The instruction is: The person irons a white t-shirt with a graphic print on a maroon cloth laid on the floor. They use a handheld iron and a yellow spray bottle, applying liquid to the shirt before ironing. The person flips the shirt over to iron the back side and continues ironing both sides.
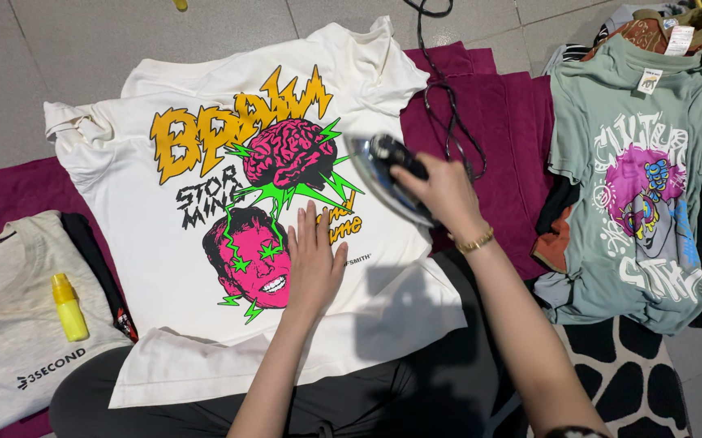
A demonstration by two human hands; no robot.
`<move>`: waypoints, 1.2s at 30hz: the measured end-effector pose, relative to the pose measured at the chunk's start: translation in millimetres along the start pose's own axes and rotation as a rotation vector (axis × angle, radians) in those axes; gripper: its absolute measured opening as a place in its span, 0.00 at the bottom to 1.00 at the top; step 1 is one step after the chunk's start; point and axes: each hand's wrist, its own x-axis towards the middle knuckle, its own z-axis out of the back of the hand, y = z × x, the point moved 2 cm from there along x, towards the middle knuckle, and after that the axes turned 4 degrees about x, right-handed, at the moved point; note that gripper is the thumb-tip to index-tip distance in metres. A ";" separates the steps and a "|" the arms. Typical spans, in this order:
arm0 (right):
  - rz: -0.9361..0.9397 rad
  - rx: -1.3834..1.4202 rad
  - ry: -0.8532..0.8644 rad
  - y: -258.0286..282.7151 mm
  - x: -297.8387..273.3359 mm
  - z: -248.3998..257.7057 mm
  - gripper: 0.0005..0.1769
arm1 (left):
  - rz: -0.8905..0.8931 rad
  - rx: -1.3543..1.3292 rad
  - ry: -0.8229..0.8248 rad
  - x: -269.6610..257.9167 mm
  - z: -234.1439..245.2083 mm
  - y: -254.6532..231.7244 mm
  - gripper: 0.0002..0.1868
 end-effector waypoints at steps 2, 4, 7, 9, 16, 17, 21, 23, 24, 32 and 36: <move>-0.080 -0.004 -0.055 0.2 16.1 -5.1 0.25 | -0.005 -0.009 -0.012 -1.0 1.5 1.3 0.34; -0.154 0.035 -0.091 1.4 28.6 -9.3 0.26 | -0.001 -0.017 -0.018 -1.9 2.9 1.4 0.34; -0.073 0.167 0.005 1.2 26.0 -7.4 0.24 | 0.010 -0.026 -0.026 -2.0 5.3 2.8 0.34; -0.010 0.192 0.179 1.3 18.0 -6.2 0.24 | 0.015 -0.036 -0.038 -3.9 6.1 4.6 0.34; 0.046 -0.012 0.237 26.5 -2.3 -15.3 0.24 | 0.021 -0.027 -0.052 -1.2 8.3 10.9 0.34; 0.066 -0.005 0.174 29.0 0.9 -16.5 0.25 | 0.020 -0.022 -0.052 -1.1 8.3 10.6 0.34; -0.010 0.041 -0.027 29.0 28.9 -21.1 0.25 | 0.040 -0.032 -0.022 -2.0 8.9 8.7 0.34; -0.049 0.084 -0.052 25.2 39.2 -21.4 0.24 | 0.036 -0.022 -0.022 -2.3 8.2 7.0 0.34; -0.035 0.112 -0.042 22.9 42.0 -20.5 0.24 | 0.032 -0.016 -0.022 -2.0 8.4 6.6 0.34; 0.069 0.073 0.364 -1.5 -11.9 1.4 0.24 | 0.022 -0.034 -0.010 -2.3 10.3 -0.6 0.35; -0.013 -0.026 0.282 -8.0 -28.4 12.6 0.25 | 0.006 -0.016 0.005 -0.9 6.4 -4.8 0.35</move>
